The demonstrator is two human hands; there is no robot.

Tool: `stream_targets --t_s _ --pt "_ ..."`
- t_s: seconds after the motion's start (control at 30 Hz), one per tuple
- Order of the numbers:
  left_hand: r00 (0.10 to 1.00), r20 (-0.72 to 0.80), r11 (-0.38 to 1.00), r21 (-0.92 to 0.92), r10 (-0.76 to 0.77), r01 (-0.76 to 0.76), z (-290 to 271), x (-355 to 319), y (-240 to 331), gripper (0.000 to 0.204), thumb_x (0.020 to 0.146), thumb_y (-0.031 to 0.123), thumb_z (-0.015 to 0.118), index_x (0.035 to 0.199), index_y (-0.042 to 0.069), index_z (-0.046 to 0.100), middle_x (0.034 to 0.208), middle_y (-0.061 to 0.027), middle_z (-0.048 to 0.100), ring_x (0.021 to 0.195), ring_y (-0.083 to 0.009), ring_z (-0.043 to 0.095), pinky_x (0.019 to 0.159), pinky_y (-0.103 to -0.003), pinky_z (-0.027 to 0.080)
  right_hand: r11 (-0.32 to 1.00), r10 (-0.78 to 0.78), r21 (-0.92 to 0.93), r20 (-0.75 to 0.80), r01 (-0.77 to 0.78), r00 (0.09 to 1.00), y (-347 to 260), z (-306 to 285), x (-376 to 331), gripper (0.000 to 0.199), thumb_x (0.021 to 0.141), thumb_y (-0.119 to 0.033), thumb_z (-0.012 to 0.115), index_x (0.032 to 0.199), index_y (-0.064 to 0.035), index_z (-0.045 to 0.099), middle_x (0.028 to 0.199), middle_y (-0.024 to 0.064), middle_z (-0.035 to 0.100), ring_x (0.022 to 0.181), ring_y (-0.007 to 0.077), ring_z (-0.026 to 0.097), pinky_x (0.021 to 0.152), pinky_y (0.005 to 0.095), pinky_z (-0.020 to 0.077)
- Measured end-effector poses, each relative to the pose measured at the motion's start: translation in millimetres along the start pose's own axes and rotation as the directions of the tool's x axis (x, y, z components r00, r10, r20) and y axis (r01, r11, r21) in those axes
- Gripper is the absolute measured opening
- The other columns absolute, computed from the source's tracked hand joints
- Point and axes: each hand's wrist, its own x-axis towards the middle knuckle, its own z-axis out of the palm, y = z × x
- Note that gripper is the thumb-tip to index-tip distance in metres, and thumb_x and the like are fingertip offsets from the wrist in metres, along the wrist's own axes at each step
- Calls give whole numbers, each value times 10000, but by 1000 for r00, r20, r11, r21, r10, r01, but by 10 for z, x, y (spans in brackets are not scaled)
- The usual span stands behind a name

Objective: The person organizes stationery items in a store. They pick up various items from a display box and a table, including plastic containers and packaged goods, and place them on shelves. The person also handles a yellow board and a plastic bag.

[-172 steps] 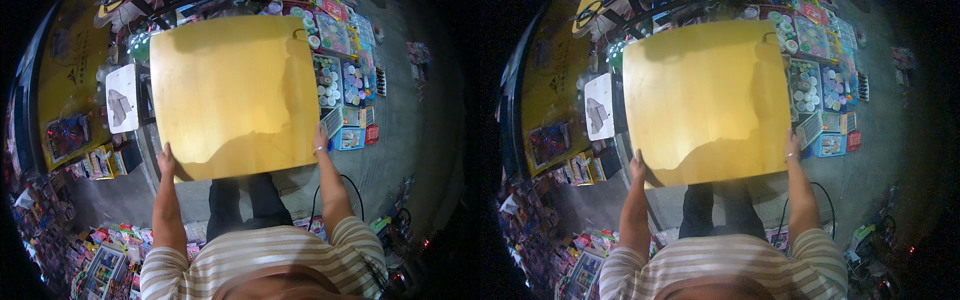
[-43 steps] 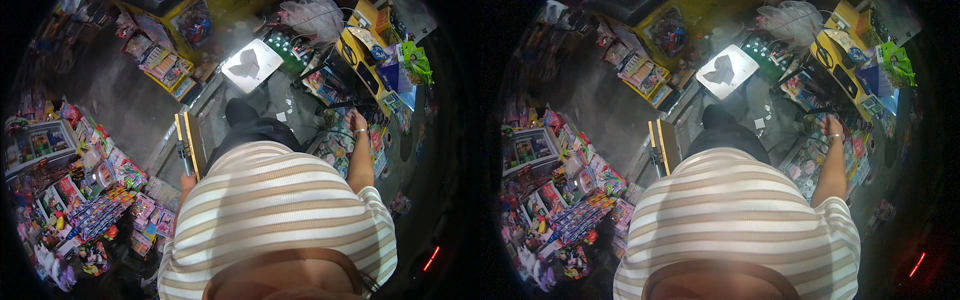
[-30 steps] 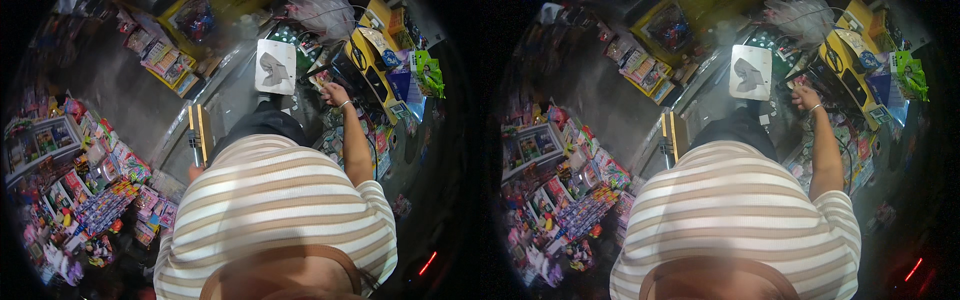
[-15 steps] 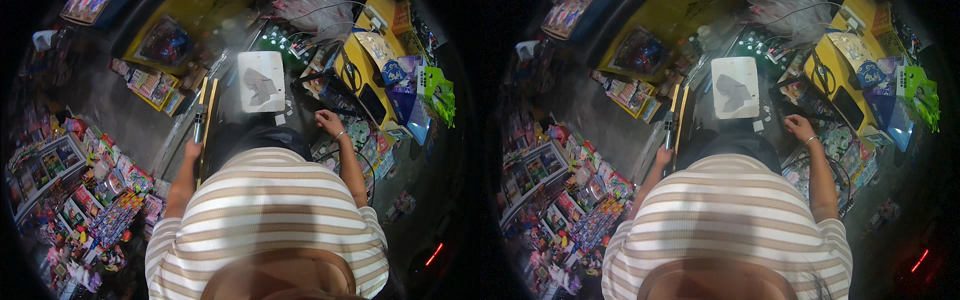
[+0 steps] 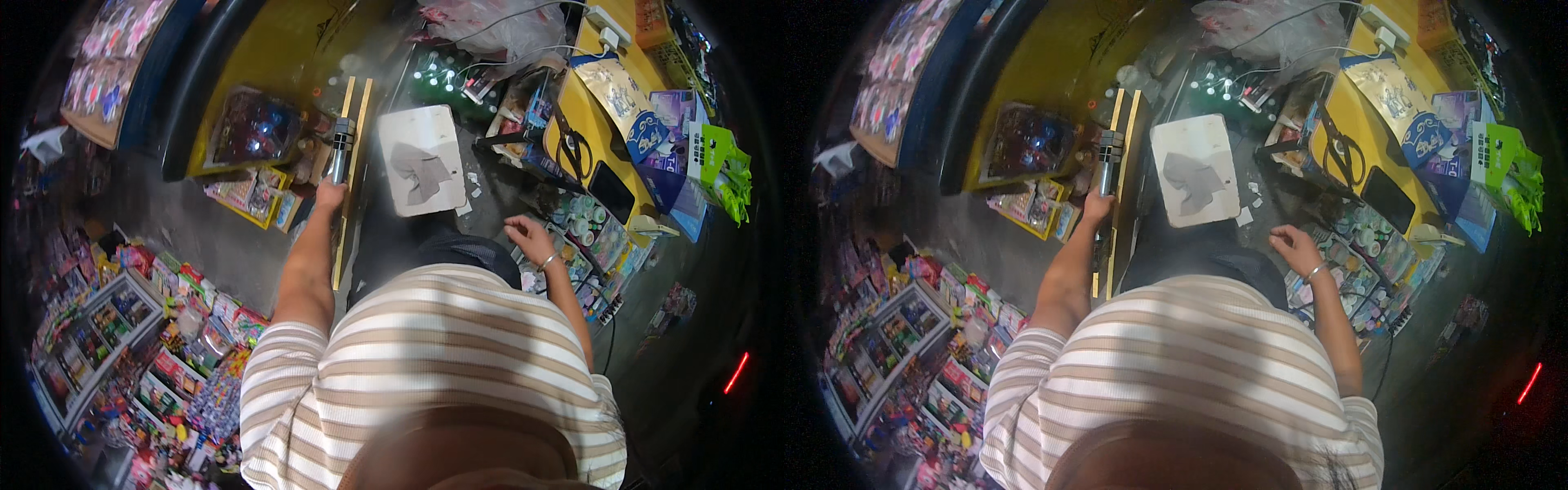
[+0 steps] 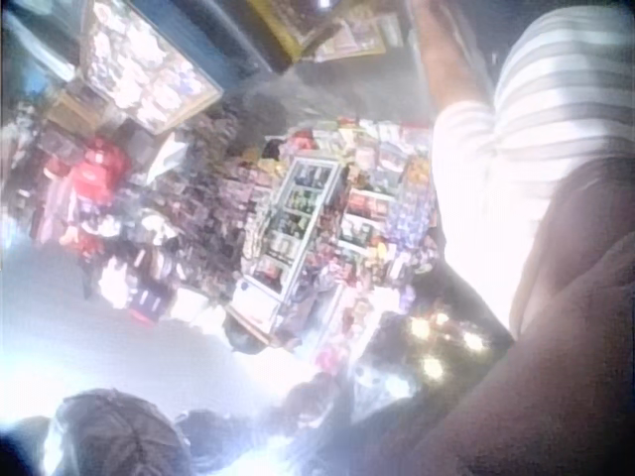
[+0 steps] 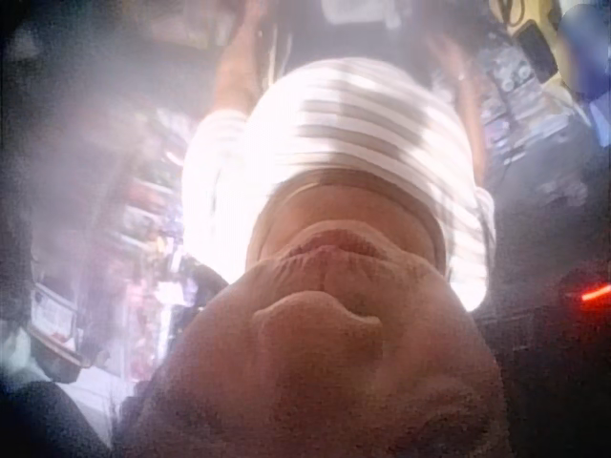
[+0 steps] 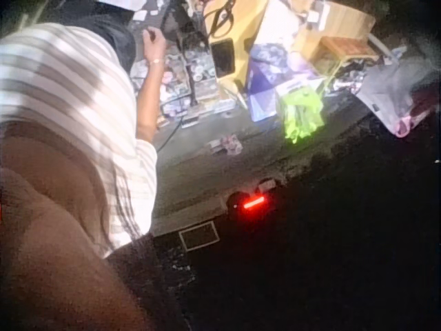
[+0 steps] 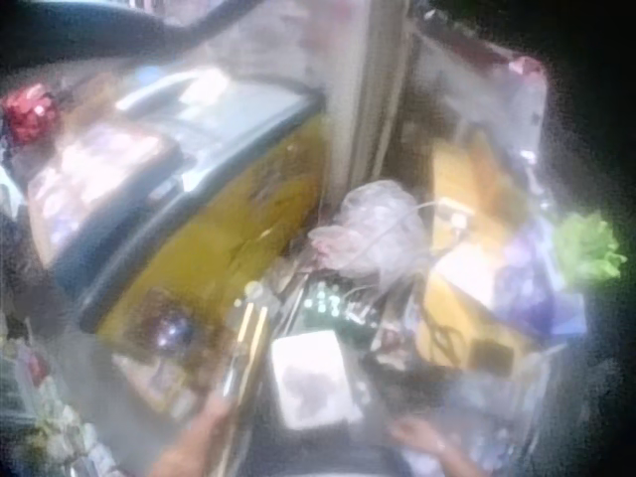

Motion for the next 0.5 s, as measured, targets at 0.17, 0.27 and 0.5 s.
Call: stream_targets --t_s 0.17,0.27,0.5 --pt "997 65 994 -101 51 -44 43 507 350 338 688 214 616 989 61 611 887 -203 640 871 -350 612 785 -406 466 994 108 33 -24 -107 994 -68 138 26 269 848 -182 620 1044 1 595 864 45 640 767 98 582 706 243 474" --pt "994 110 993 -113 26 -13 -18 764 567 323 704 213 613 971 30 605 862 -209 638 843 -339 620 758 -401 470 990 137 47 -57 -135 989 -183 220 121 261 847 -178 620 1033 4 596 854 46 636 761 94 579 701 242 473" --pt "984 174 993 -120 25 -4 -47 1242 836 261 714 185 643 914 20 613 794 -174 644 749 -295 632 696 -376 476 975 165 153 -22 -159 986 -294 430 392 266 846 -156 616 1049 11 576 794 4 589 705 70 526 645 219 446"
